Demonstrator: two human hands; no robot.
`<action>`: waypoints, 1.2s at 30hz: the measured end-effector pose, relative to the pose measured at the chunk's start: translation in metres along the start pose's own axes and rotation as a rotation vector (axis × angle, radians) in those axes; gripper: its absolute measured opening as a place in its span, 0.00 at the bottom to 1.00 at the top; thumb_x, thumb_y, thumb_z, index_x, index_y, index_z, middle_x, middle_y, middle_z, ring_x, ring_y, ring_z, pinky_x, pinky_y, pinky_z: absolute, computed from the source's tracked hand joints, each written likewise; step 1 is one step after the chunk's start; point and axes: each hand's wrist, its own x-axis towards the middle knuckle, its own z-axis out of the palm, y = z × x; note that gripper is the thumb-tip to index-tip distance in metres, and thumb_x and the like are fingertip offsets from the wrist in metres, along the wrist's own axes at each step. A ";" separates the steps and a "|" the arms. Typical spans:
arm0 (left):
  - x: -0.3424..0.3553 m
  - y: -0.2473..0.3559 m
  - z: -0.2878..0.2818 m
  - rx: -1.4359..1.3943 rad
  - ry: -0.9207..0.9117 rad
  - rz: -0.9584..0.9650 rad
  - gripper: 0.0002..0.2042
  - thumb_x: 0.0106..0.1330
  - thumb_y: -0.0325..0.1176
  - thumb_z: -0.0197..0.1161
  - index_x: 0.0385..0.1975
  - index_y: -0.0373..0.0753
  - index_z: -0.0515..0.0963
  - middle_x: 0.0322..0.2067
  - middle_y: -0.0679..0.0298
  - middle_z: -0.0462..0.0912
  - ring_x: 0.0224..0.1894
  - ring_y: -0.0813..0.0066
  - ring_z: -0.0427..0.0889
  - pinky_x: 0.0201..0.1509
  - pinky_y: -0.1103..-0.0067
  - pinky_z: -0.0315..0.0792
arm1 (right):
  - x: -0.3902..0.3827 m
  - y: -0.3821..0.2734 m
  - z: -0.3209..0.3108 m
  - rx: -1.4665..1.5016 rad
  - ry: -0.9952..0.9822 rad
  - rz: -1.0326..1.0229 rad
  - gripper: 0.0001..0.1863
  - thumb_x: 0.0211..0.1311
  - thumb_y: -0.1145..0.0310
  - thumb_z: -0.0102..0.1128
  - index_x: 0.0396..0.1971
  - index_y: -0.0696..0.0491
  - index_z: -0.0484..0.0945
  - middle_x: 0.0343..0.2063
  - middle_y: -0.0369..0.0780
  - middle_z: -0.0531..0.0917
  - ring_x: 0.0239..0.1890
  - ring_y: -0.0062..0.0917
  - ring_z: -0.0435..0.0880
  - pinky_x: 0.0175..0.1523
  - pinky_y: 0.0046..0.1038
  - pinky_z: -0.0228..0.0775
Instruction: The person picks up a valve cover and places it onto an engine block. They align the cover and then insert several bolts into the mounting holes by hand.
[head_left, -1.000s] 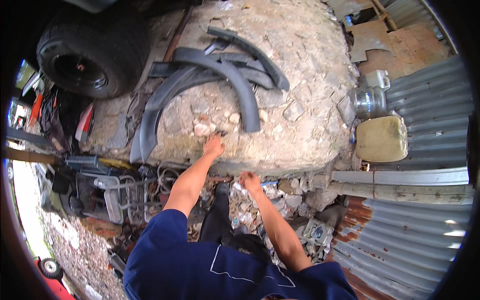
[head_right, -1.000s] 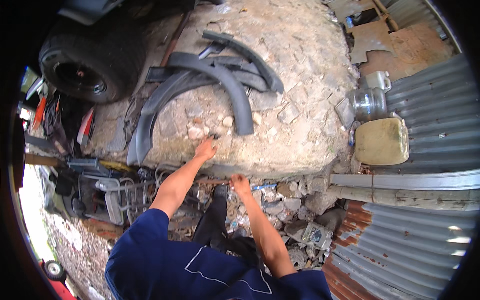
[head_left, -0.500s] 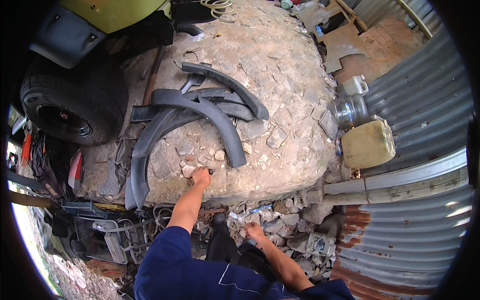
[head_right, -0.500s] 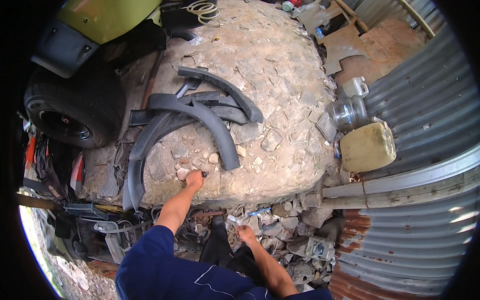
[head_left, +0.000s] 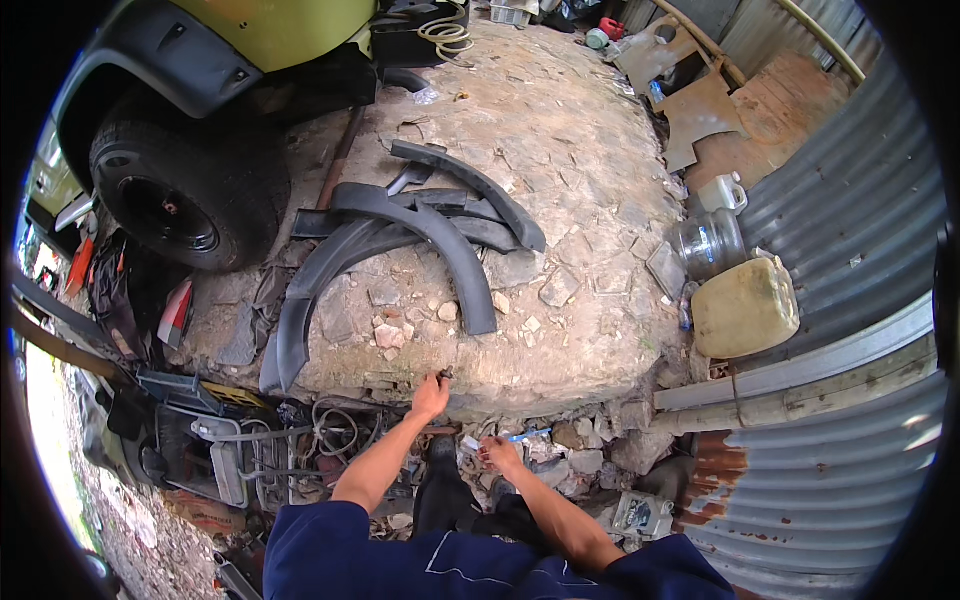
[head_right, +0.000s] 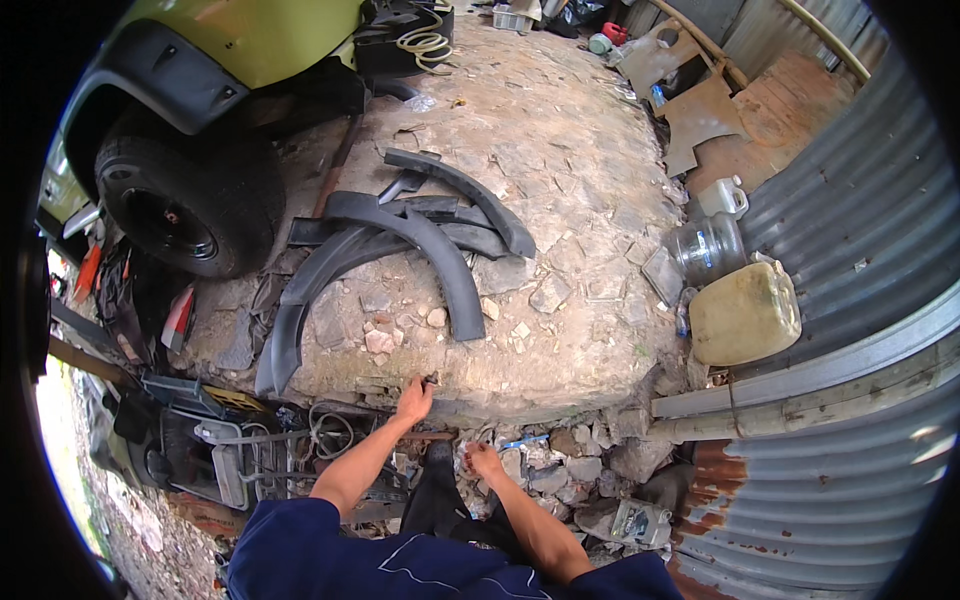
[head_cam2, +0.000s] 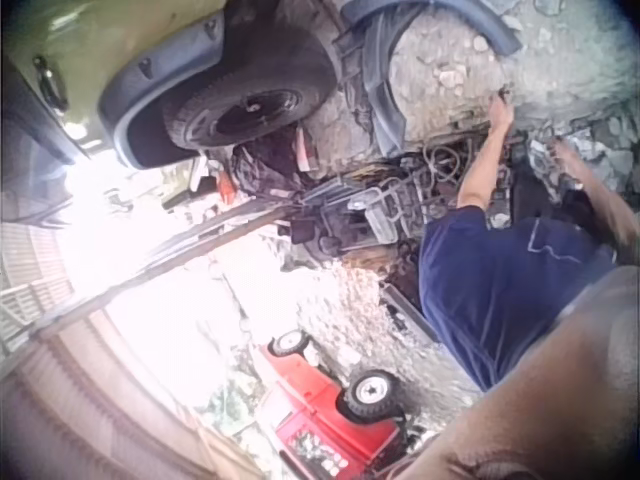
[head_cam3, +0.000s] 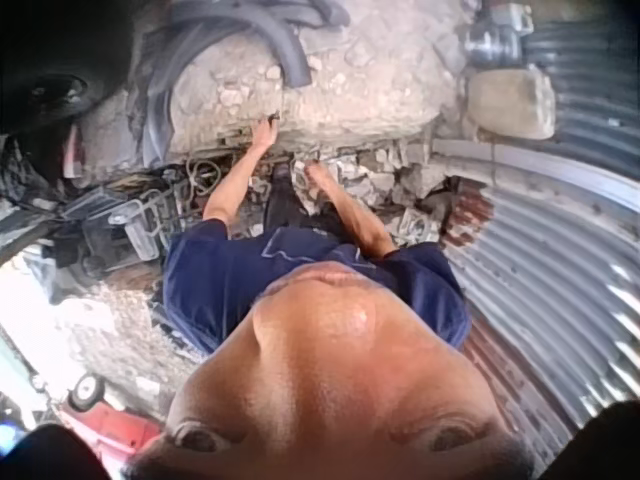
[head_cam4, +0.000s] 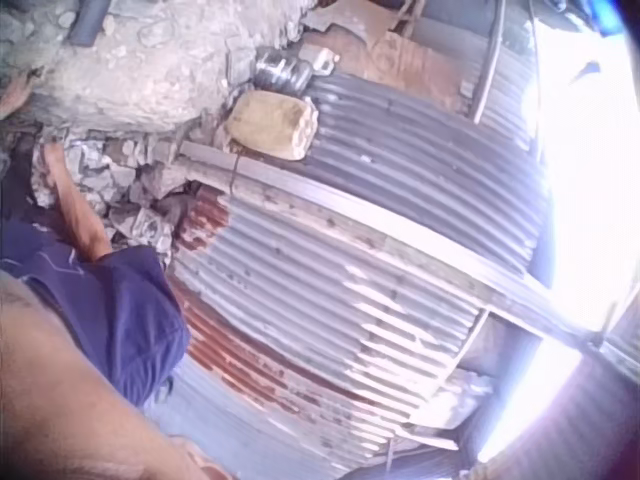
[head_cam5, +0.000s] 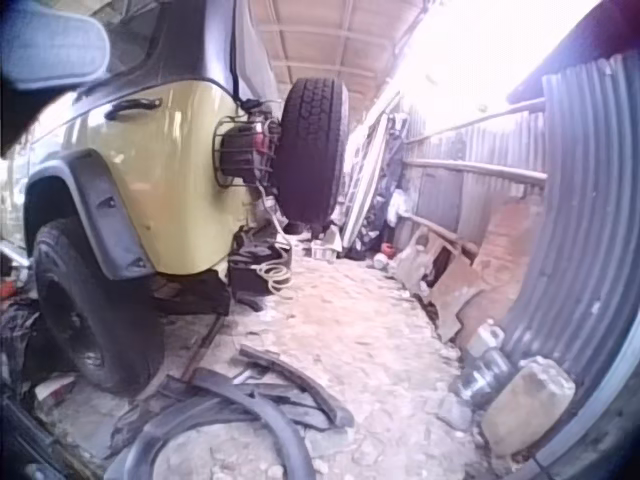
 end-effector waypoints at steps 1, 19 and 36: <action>-0.024 0.000 0.013 -0.058 0.010 -0.034 0.22 0.68 0.44 0.48 0.51 0.31 0.69 0.49 0.36 0.74 0.48 0.38 0.76 0.53 0.56 0.70 | -0.005 -0.003 -0.002 0.001 -0.012 -0.012 0.20 0.68 0.50 0.53 0.44 0.53 0.73 0.29 0.37 0.80 0.27 0.21 0.80 0.30 0.26 0.74; -0.306 -0.007 0.190 -0.211 -0.068 -0.077 0.22 0.60 0.50 0.62 0.41 0.35 0.81 0.28 0.56 0.84 0.30 0.63 0.83 0.37 0.71 0.74 | -0.097 0.095 -0.100 -0.413 -0.443 -0.012 0.21 0.67 0.49 0.53 0.34 0.55 0.78 0.20 0.36 0.77 0.14 0.21 0.74 0.18 0.25 0.69; -0.393 -0.007 0.149 -0.052 0.342 -0.023 0.24 0.71 0.51 0.49 0.33 0.31 0.79 0.25 0.43 0.79 0.29 0.43 0.79 0.33 0.61 0.70 | -0.175 0.100 -0.056 -0.295 -0.583 -0.165 0.22 0.65 0.47 0.57 0.39 0.53 0.74 0.25 0.37 0.80 0.21 0.20 0.80 0.24 0.23 0.73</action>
